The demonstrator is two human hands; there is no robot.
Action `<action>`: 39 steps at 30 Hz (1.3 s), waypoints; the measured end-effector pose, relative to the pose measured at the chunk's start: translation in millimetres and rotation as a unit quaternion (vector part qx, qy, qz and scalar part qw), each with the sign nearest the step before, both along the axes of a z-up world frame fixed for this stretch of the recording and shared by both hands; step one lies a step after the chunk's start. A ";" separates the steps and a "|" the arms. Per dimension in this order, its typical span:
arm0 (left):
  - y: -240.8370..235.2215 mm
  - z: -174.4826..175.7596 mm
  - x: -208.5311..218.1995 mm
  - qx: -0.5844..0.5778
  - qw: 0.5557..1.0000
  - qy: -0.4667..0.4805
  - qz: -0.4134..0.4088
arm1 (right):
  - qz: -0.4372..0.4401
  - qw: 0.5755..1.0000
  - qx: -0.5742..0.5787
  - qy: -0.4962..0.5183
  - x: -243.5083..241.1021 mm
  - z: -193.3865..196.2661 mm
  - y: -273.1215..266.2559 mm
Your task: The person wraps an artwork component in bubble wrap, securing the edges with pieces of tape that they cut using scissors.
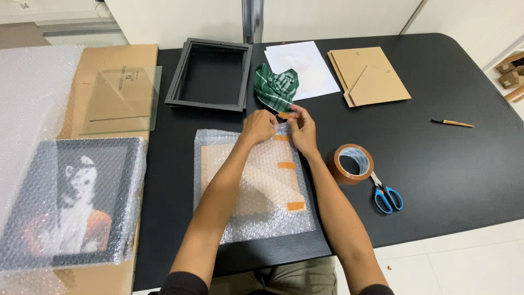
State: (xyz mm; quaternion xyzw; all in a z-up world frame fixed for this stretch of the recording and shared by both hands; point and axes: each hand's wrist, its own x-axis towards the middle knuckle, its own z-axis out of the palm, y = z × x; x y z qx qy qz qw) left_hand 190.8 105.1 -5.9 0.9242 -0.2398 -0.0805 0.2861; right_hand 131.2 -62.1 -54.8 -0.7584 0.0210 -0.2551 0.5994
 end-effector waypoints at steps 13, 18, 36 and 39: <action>6.3 6.0 -23.0 -0.027 0.993 -0.104 -0.056 | 0.022 0.982 -0.185 0.034 -12.6 28.8 6.3; 5.3 6.0 -26.3 -0.037 0.995 -0.090 -0.032 | -0.044 0.993 -0.113 0.012 -14.1 22.5 10.4; 12.2 0.9 -27.2 -0.079 0.988 -0.124 -0.052 | -0.082 0.993 -0.082 -0.036 -37.3 28.8 6.7; 17.7 6.2 -34.2 -0.108 0.987 -0.102 -0.055 | -0.083 0.991 -0.104 -0.033 -38.1 31.8 6.0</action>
